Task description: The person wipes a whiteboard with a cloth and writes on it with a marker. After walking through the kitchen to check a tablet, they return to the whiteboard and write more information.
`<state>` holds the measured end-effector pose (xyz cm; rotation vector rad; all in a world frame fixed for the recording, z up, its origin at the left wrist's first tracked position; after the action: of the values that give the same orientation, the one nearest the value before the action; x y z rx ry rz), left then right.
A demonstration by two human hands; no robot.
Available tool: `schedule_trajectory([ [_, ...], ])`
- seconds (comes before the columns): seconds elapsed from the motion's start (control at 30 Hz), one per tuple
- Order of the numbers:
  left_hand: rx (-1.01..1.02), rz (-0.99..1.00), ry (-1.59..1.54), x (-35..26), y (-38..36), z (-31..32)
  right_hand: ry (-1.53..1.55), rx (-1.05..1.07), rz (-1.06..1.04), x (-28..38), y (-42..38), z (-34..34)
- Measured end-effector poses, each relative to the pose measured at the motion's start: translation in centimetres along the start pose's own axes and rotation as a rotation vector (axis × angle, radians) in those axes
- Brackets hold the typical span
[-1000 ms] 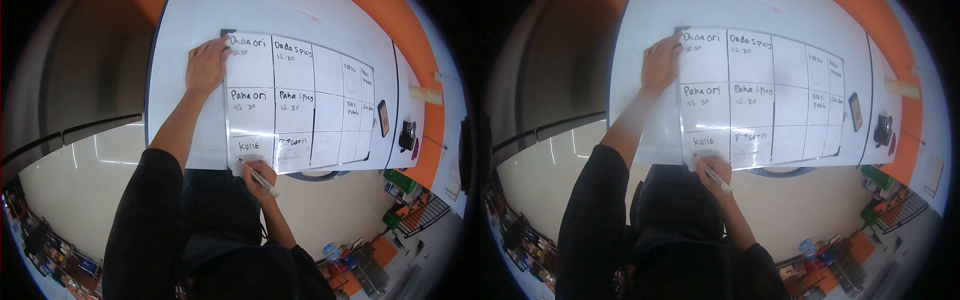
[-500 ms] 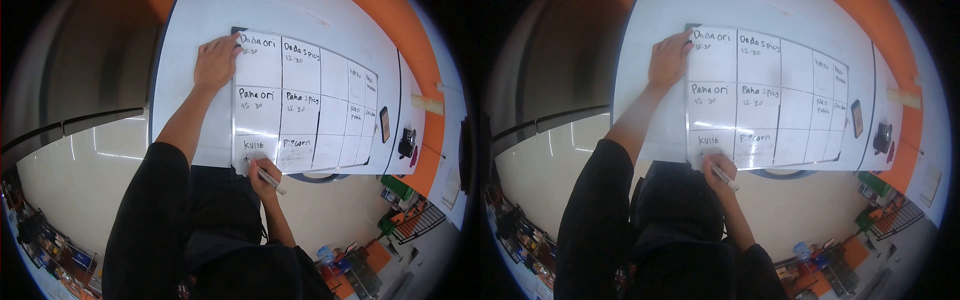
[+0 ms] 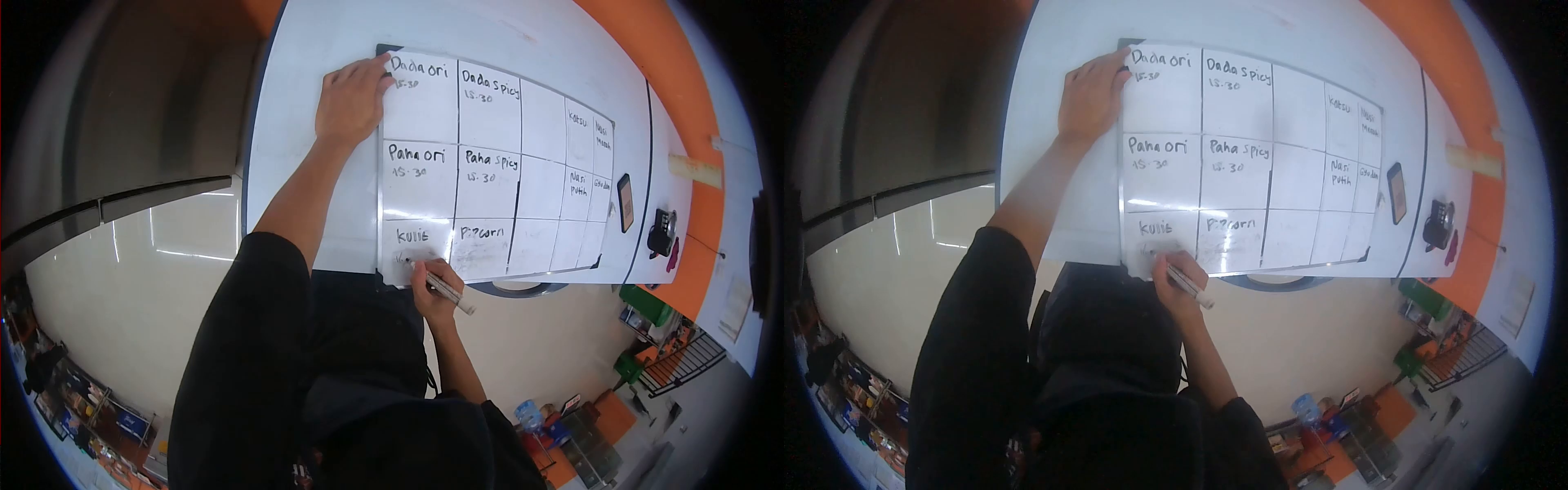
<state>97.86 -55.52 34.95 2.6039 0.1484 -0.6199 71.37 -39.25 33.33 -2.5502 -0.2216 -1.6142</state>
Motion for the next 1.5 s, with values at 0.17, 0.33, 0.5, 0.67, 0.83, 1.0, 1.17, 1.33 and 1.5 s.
schedule_trajectory([
  [0.17,0.022,0.006,0.013,0.1,-0.2,0.0,-0.132,-0.006,-0.049,0.8,0.7,-0.8],
  [0.33,0.025,-0.003,0.020,0.2,-0.2,0.2,-0.072,0.014,-0.144,0.8,0.6,-0.5],
  [0.5,-0.019,0.007,0.024,-0.2,-0.2,-0.2,-0.044,-0.010,-0.045,0.2,0.8,-1.0],
  [0.67,-0.017,0.001,-0.020,-0.1,-0.1,-0.5,-0.019,-0.052,-0.076,0.5,1.0,-1.4],
  [0.83,0.014,0.004,0.041,0.2,0.0,0.0,-0.027,-0.071,-0.091,-0.2,0.8,-1.5],
  [1.0,-0.019,-0.008,-0.037,-0.1,0.1,-0.5,0.049,-0.065,0.050,-2.3,0.6,-2.8],
  [1.17,0.051,-0.033,-0.028,0.1,0.0,-0.1,0.277,-0.205,0.370,-2.3,0.2,-7.4],
  [1.33,-0.001,0.033,-0.252,0.3,0.6,-1.2,-0.156,-0.355,-0.051,12.1,0.0,-20.3],
  [1.5,-0.074,0.002,-0.390,-1.0,-3.0,-3.2,-0.290,-0.498,-0.216,14.2,0.8,-26.3],
])
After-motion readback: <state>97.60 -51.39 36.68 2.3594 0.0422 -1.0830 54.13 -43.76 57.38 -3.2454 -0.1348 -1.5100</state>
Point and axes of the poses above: each hand's wrist, its own y-axis towards the middle knuckle, its own z-axis out of the palm, x = y × z, the point moved 10 cm from there along y, towards the middle knuckle, and after that the axes turned 5 degrees about z, right-handed, at the moved point
